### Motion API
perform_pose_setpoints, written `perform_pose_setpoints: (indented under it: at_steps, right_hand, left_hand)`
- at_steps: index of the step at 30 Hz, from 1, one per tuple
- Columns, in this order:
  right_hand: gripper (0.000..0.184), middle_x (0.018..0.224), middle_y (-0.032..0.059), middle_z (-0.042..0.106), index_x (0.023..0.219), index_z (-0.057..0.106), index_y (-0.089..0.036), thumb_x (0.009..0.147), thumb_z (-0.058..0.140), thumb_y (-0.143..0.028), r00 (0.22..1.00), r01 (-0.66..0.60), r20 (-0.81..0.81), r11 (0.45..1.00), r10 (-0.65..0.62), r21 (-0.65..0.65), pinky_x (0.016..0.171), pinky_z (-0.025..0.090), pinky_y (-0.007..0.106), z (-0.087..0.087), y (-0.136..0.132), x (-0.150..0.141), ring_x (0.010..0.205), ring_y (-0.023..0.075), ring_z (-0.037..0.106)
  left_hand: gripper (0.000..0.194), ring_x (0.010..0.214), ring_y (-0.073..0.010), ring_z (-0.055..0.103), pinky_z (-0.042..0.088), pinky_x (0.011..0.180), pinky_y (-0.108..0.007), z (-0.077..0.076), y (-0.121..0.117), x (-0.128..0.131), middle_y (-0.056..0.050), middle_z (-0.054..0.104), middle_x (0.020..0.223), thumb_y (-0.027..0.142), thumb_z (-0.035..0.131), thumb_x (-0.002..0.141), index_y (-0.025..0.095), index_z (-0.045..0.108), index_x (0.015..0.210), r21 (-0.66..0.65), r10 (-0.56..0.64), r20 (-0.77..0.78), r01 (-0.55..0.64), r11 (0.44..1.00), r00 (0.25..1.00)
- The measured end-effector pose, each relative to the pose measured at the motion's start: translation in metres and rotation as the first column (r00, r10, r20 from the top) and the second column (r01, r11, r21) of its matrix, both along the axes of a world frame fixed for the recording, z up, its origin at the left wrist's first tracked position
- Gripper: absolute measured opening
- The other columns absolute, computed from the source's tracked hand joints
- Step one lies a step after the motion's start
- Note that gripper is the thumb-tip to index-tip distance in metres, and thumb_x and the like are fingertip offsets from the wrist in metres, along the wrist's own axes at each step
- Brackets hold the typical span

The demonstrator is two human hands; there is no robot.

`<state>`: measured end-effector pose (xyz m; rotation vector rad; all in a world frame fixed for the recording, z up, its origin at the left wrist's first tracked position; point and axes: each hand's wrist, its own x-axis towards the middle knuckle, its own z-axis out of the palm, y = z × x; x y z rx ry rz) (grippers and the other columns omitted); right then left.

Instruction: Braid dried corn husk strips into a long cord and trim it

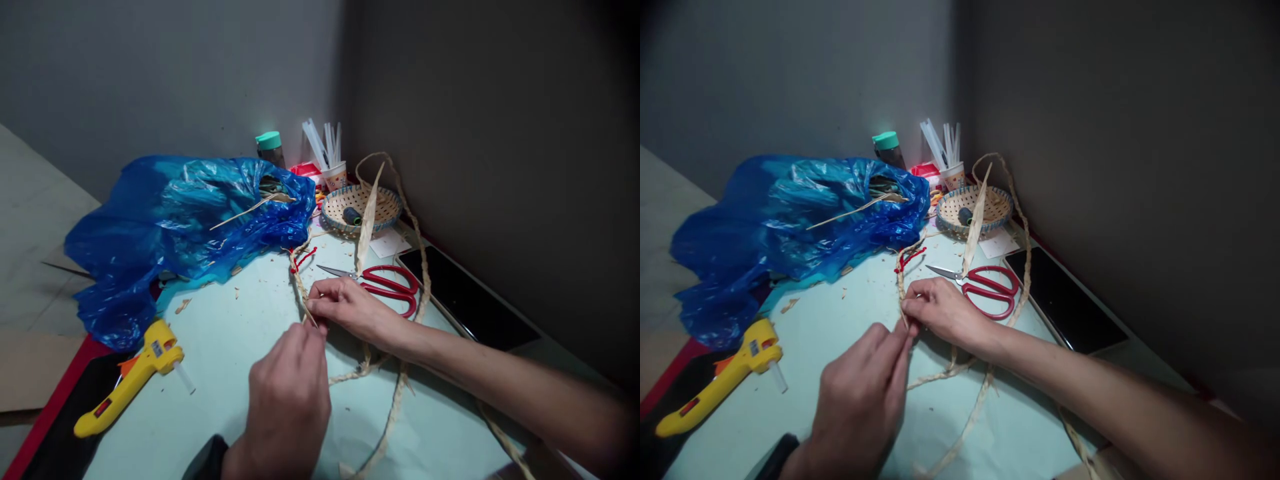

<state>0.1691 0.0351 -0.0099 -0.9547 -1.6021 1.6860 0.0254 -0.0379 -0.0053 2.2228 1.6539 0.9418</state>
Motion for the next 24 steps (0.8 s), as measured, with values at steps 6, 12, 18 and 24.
perform_pose_setpoints:
  at_steps: [6, 12, 18, 24]
  right_hand:
    - [0.014, 0.051, -0.0059, 0.044, 0.07, 0.057, -0.013, 0.08, 0.058, -0.023, 0.996, 0.032, -0.079, 0.972, -0.051, -0.232, 0.043, 0.019, 0.018, -0.003, 0.001, -0.004, 0.045, 0.0043, 0.03]
    - [0.016, 0.056, -0.0045, 0.051, 0.068, 0.054, -0.016, 0.078, 0.061, -0.027, 0.988, 0.072, -0.108, 0.947, -0.111, -0.312, 0.039, 0.021, 0.019, -0.003, -0.001, -0.005, 0.041, 0.0044, 0.034]
    - [0.024, 0.054, -0.0033, 0.053, 0.066, 0.05, -0.018, 0.083, 0.057, -0.033, 0.976, 0.005, -0.212, 0.981, -0.047, -0.192, 0.052, 0.04, 0.022, -0.007, -0.004, -0.009, 0.05, 0.0103, 0.053]
    - [0.028, 0.065, 0.0008, 0.06, 0.065, 0.055, -0.016, 0.09, 0.046, -0.026, 0.962, 0.01, 0.262, 0.962, -0.083, 0.272, 0.062, 0.037, 0.023, -0.005, 0.001, -0.002, 0.062, 0.0108, 0.051]
  left_hand:
    - [0.03, 0.071, -0.0204, 0.057, 0.043, 0.064, -0.03, -0.014, -0.003, 0.011, -0.009, 0.064, 0.076, 0.002, 0.04, 0.086, 0.014, 0.068, 0.087, 0.343, -0.041, -0.326, 0.159, 0.926, 0.945]
    - [0.021, 0.074, -0.0188, 0.054, 0.041, 0.068, -0.031, 0.007, 0.01, -0.004, -0.005, 0.058, 0.071, 0.022, 0.052, 0.088, 0.018, 0.062, 0.07, 0.042, -0.068, 0.036, 0.067, 0.997, 0.997]
    - [0.016, 0.06, -0.0092, 0.049, 0.04, 0.057, -0.023, 0.002, 0.037, -0.012, -0.001, 0.055, 0.079, 0.029, 0.056, 0.085, 0.016, 0.055, 0.095, -0.557, 0.242, 0.764, 0.423, 0.715, 0.598]
    - [0.017, 0.045, -0.001, 0.023, 0.011, 0.042, -0.018, -0.007, 0.039, -0.006, 0.003, 0.042, 0.066, 0.026, 0.056, 0.083, 0.01, 0.055, 0.076, -0.58, 0.336, 0.799, 0.489, 0.652, 0.499]
